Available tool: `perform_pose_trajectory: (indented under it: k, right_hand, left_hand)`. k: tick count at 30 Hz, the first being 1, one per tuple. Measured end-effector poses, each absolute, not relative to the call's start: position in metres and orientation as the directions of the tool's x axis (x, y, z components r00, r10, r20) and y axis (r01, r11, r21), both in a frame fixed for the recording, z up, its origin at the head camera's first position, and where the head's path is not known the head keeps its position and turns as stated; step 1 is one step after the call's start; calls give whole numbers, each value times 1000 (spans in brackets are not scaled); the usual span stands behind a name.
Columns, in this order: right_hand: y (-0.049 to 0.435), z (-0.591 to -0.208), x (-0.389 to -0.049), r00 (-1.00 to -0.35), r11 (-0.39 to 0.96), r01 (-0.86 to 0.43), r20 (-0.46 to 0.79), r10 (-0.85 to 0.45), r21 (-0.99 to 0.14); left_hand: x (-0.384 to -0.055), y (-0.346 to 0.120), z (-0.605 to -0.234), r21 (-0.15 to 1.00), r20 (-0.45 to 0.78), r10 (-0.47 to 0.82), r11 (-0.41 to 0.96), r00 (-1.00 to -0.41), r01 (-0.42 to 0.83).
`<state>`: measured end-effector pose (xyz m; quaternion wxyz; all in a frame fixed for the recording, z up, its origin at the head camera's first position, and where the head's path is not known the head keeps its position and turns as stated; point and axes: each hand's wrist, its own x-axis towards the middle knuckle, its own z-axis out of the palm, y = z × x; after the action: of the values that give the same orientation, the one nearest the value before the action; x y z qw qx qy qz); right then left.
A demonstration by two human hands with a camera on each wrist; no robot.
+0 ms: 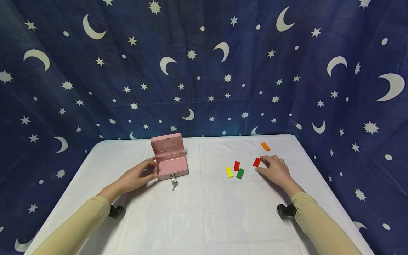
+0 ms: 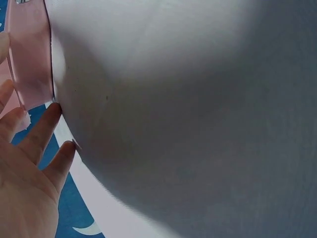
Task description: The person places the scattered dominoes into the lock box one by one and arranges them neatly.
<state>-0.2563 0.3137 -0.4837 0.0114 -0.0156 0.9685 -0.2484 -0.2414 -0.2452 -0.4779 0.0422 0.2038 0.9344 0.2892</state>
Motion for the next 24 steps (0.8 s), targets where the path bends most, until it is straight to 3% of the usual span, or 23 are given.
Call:
perform_pose_trajectory:
  k: [24]
  right_hand:
    - [315, -487, -260, -998, 850, 57, -45, 39, -524]
  left_hand:
    - [-242, -240, -474, 572, 7, 366, 762, -931, 304]
